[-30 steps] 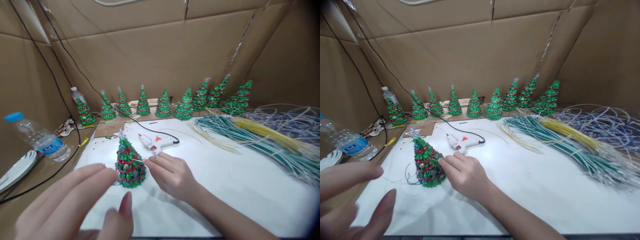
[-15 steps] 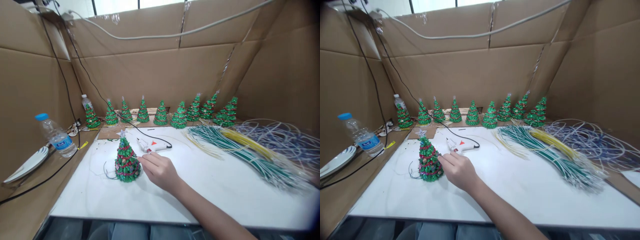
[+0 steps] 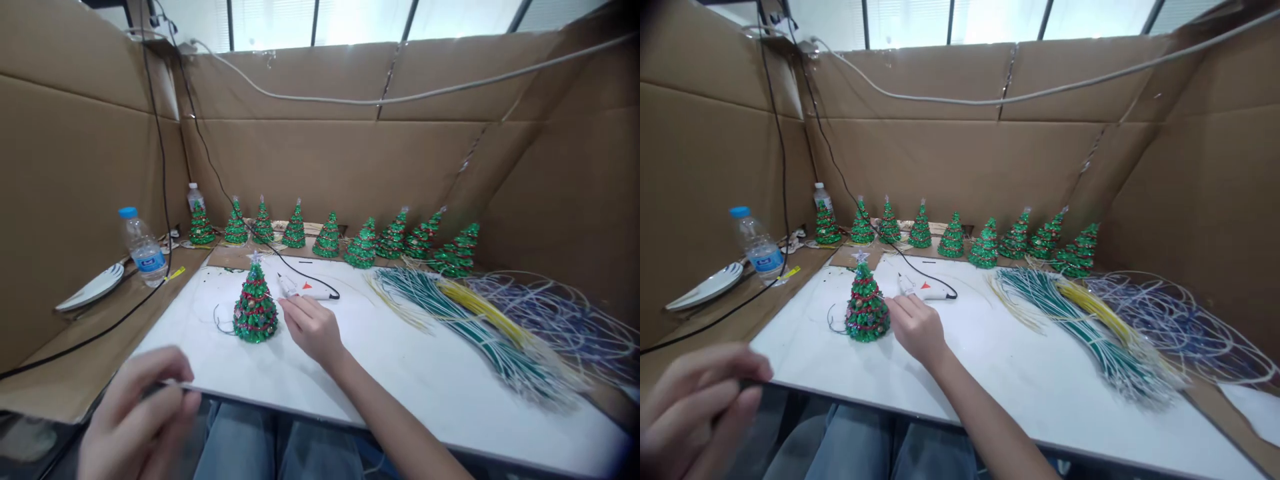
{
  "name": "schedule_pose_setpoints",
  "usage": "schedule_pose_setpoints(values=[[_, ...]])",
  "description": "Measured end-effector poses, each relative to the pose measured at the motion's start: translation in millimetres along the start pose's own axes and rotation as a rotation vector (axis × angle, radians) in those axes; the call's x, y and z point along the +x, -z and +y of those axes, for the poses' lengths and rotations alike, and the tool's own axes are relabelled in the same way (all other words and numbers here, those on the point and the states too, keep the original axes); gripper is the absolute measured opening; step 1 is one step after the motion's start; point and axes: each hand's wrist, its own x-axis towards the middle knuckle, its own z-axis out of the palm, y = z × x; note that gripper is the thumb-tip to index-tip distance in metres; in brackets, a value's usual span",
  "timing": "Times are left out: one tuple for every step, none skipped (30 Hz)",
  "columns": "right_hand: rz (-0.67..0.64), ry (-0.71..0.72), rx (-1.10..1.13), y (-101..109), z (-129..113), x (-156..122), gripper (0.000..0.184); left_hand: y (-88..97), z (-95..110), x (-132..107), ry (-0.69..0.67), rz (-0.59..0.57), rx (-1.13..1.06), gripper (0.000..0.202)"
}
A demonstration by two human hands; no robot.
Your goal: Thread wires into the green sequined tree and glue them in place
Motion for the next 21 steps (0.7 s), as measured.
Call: schedule_pose_setpoints(values=[[-0.007,0.002,-0.002,-0.4,0.1,0.0,0.019,-4.7,-1.2,11.5,-0.045,-0.042,-0.002,0.012],[-0.014,0.008,-0.004,-0.8,0.3,0.1,0.02,-10.5,-4.6,20.9,-0.033,-0.058,0.045,0.011],[-0.019,0.017,-0.007,-1.1,0.5,0.2,0.02,-17.4,-9.9,27.9,-0.002,-0.066,0.069,0.009],[-0.023,0.028,-0.009,-1.3,0.8,0.6,0.02,-25.1,-16.5,32.2,0.064,-0.111,0.071,0.008],[-0.025,0.04,-0.011,-1.3,1.2,1.0,0.02,-33.4,-24.0,34.2,0.153,-0.16,0.043,0.007],[-0.026,0.054,-0.013,-1.1,1.6,1.6,0.02,-41.9,-31.9,34.5,0.228,-0.207,0.002,0.011],[-0.025,0.068,-0.016,-0.6,2.0,2.4,0.019,-50.3,-39.6,33.9,0.281,-0.259,-0.013,0.021],[-0.025,0.083,-0.019,0.1,2.4,3.4,0.019,-58.5,-46.8,33.1,0.307,-0.293,-0.022,0.03],[-0.026,0.098,-0.023,1.0,2.8,4.5,0.018,-66.3,-53.2,32.5,0.321,-0.31,-0.031,0.035],[-0.03,0.112,-0.027,2.2,3.1,5.7,0.018,-73.5,-58.5,32.5,0.328,-0.327,-0.035,0.04],[-0.036,0.125,-0.032,3.5,3.3,7.1,0.018,-80.2,-62.6,33.2,0.335,-0.334,-0.038,0.045],[-0.044,0.137,-0.037,5.0,3.5,8.6,0.017,-86.4,-65.5,34.4,0.352,-0.344,-0.043,0.05],[-0.052,0.149,-0.044,6.5,3.7,10.1,0.017,-91.9,-67.4,36.0,0.366,-0.353,-0.045,0.056],[-0.059,0.16,-0.05,8.0,3.8,11.7,0.016,-96.9,-68.4,37.6,0.377,-0.362,-0.049,0.061],[-0.064,0.171,-0.057,9.6,3.8,13.2,0.016,-101.2,-68.7,39.0,0.388,-0.364,-0.056,0.066],[-0.068,0.179,-0.063,11.0,3.9,14.5,0.016,-104.8,-68.6,40.1,0.392,-0.361,-0.069,0.069],[-0.071,0.186,-0.071,12.3,4.0,15.7,0.016,-107.6,-68.3,40.6,0.392,-0.362,-0.083,0.072],[-0.073,0.194,-0.081,13.4,4.1,16.8,0.016,-109.8,-68.1,40.5,0.389,-0.367,-0.096,0.073],[-0.076,0.204,-0.094,14.2,4.3,17.6,0.015,-111.5,-68.1,39.9,0.384,-0.377,-0.107,0.074],[-0.079,0.217,-0.107,14.7,4.7,18.2,0.015,-112.6,-68.4,38.8,0.38,-0.39,-0.114,0.074],[-0.082,0.23,-0.118,14.9,5.2,18.6,0.014,-113.3,-69.0,37.4,0.38,-0.402,-0.118,0.074]])
